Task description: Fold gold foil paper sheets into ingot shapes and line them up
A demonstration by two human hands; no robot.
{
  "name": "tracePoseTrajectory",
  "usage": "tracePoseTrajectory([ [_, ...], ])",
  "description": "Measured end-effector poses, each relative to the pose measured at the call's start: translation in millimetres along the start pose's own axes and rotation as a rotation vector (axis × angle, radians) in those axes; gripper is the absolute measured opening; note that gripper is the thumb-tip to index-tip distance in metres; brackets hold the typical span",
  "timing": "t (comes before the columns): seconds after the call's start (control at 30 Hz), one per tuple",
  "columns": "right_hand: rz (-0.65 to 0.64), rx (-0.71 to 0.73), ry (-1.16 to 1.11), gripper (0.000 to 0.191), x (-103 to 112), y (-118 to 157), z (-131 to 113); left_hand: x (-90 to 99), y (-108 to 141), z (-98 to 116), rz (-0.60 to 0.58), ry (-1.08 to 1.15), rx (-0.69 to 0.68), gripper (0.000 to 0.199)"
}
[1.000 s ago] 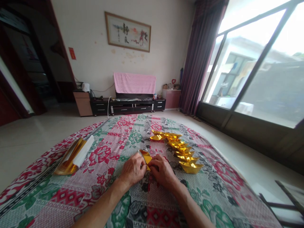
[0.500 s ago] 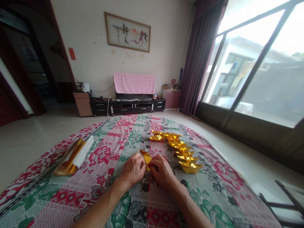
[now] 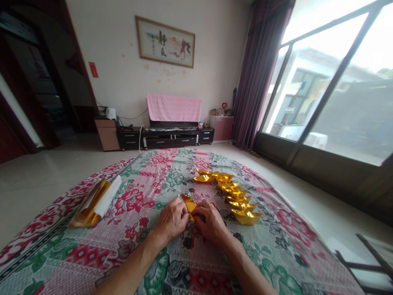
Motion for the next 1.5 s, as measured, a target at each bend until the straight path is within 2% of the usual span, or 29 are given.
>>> tracePoseTrajectory([
  [0.17, 0.0, -0.004, 0.003, 0.019, 0.7, -0.6, -2.2, 1.5, -0.5, -0.3, 0.027, 0.033, -0.011, 0.004],
  [0.5, 0.001, -0.02, 0.019, 0.018, -0.6, -0.6, 0.2, 2.6, 1.0, 2.9, 0.008, 0.034, -0.054, 0.009],
  [0.8, -0.009, -0.014, 0.02, 0.028, 0.1, -0.9, -3.1, 2.0, 0.7, 2.0, 0.003, 0.032, -0.058, 0.011],
  [1.1, 0.02, -0.033, 0.025, 0.011, -1.3, -0.8, -3.0, 1.9, 1.7, 1.3, -0.001, 0.033, -0.056, 0.011],
  [1.5, 0.005, -0.085, 0.073, 0.014, -5.0, -0.9, 0.3, -0.4, 0.0, -1.5, -0.013, 0.039, -0.033, 0.01],
])
Point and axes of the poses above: each hand's wrist, its own y-axis away from the middle knuckle, its own x-axis out of the back of the hand, z = x × y, the point moved 6 cm from there along -y, towards the middle knuckle, and after that the axes turned 5 degrees about -x, right-handed, at the moved point
